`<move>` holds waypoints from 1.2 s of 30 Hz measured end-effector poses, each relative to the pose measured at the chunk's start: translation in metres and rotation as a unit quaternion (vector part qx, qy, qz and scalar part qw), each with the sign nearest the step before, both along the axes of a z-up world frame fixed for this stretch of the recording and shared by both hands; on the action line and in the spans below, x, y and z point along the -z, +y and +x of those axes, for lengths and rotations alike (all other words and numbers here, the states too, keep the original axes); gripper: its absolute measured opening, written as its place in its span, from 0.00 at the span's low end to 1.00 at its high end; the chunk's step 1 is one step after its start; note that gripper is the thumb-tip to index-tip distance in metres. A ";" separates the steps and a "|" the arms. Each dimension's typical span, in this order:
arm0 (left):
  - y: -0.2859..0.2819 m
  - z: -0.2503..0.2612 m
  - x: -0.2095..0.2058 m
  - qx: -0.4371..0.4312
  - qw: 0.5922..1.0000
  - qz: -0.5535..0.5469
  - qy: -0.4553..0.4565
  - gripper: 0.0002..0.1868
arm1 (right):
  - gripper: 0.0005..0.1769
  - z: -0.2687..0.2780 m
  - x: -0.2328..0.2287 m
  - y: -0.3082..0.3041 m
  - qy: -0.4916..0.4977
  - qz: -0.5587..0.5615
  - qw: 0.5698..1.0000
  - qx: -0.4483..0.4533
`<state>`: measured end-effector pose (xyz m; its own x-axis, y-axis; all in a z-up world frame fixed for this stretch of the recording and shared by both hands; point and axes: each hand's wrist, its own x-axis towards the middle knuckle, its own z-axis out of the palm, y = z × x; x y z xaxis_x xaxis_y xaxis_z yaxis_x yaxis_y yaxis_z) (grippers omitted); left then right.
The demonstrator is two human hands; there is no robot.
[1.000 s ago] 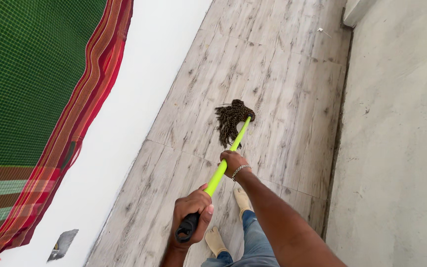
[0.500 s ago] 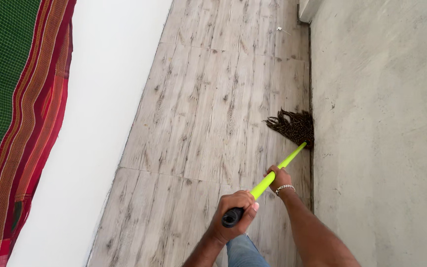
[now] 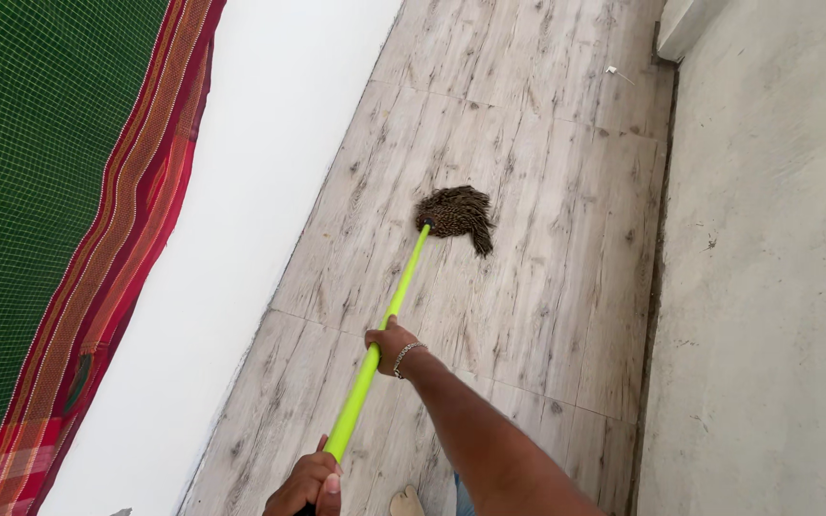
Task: The person mops a light-colored tiled floor using a string mop with a bright green handle. They move the mop back and forth along the wall and near a shoe rack and a woven mat.
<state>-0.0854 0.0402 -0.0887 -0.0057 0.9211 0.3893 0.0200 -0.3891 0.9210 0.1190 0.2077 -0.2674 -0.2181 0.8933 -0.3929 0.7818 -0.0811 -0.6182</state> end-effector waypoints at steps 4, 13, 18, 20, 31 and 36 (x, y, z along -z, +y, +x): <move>-0.017 -0.049 0.028 -0.015 0.998 0.059 0.029 0.21 | 0.17 -0.075 -0.002 -0.013 0.046 0.017 0.997 -0.056; -0.004 -0.017 -0.025 0.051 0.997 -0.022 0.046 0.21 | 0.14 -0.018 -0.017 -0.014 -0.034 0.046 0.997 -0.045; 0.046 0.054 -0.061 0.180 0.983 -0.019 0.030 0.16 | 0.15 0.086 -0.002 -0.022 -0.023 0.104 0.991 0.079; 0.055 0.087 -0.062 0.223 0.974 -0.035 0.001 0.16 | 0.13 0.135 0.010 -0.037 -0.032 0.151 0.982 0.112; 0.056 0.272 -0.051 0.458 0.887 -0.024 0.051 0.16 | 0.19 0.356 0.016 -0.140 -0.136 0.068 0.913 0.378; 0.103 0.254 -0.055 0.389 0.918 -0.074 -0.008 0.11 | 0.15 0.341 0.029 -0.080 -0.116 0.071 0.924 0.358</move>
<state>0.1684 0.1435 -0.0333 0.6716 0.6916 0.2657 -0.2248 -0.1515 0.9626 0.4604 0.1280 -0.2965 0.5241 0.8220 -0.2226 0.6719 -0.5597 -0.4850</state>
